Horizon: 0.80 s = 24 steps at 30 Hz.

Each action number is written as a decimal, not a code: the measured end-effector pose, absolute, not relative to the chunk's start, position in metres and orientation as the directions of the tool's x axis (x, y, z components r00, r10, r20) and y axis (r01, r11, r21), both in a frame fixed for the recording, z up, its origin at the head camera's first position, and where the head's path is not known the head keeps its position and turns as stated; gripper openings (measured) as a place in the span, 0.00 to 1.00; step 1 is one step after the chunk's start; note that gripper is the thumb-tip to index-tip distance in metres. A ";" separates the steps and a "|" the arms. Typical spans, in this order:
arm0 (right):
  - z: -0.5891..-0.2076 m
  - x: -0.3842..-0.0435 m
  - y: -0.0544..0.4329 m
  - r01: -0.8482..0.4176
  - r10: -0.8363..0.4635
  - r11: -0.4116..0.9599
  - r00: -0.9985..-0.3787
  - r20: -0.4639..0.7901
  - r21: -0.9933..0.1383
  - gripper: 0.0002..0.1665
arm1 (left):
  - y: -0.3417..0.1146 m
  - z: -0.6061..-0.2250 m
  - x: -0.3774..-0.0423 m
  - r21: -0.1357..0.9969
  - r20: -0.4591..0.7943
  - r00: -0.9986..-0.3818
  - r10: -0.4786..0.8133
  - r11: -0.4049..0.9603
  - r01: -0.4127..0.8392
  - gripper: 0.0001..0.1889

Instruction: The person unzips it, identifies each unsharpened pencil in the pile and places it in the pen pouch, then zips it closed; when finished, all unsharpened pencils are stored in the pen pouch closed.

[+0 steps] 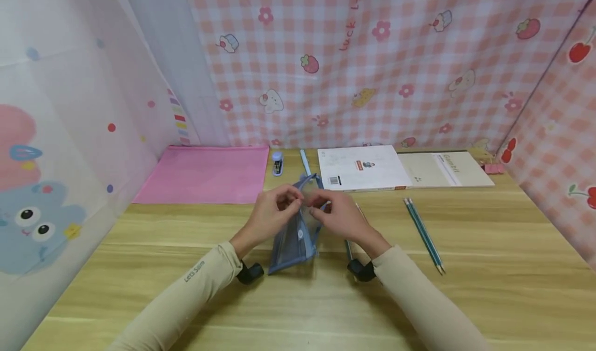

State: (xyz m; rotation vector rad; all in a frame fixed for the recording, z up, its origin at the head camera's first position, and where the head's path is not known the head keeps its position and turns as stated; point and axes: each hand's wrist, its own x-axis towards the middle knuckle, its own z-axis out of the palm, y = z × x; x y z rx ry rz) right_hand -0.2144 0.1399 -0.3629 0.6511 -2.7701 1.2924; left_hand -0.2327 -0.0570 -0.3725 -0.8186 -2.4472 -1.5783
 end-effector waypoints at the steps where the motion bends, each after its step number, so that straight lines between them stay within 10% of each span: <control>1: -0.362 -0.210 0.143 -0.380 -0.358 0.560 -0.912 0.199 -0.736 0.07 | -0.058 -0.373 -0.233 0.810 0.377 -0.850 0.369 0.313 0.495 0.05; 12: -0.369 -0.168 0.157 -0.301 -0.529 0.369 -0.846 0.068 -0.879 0.15 | -0.059 -0.373 -0.238 0.829 0.387 -0.870 0.306 0.297 0.474 0.05; 24: -0.368 -0.160 0.146 -0.454 -0.458 0.403 -0.852 0.254 -0.795 0.08 | -0.064 -0.373 -0.238 0.833 0.379 -0.878 0.293 0.305 0.461 0.06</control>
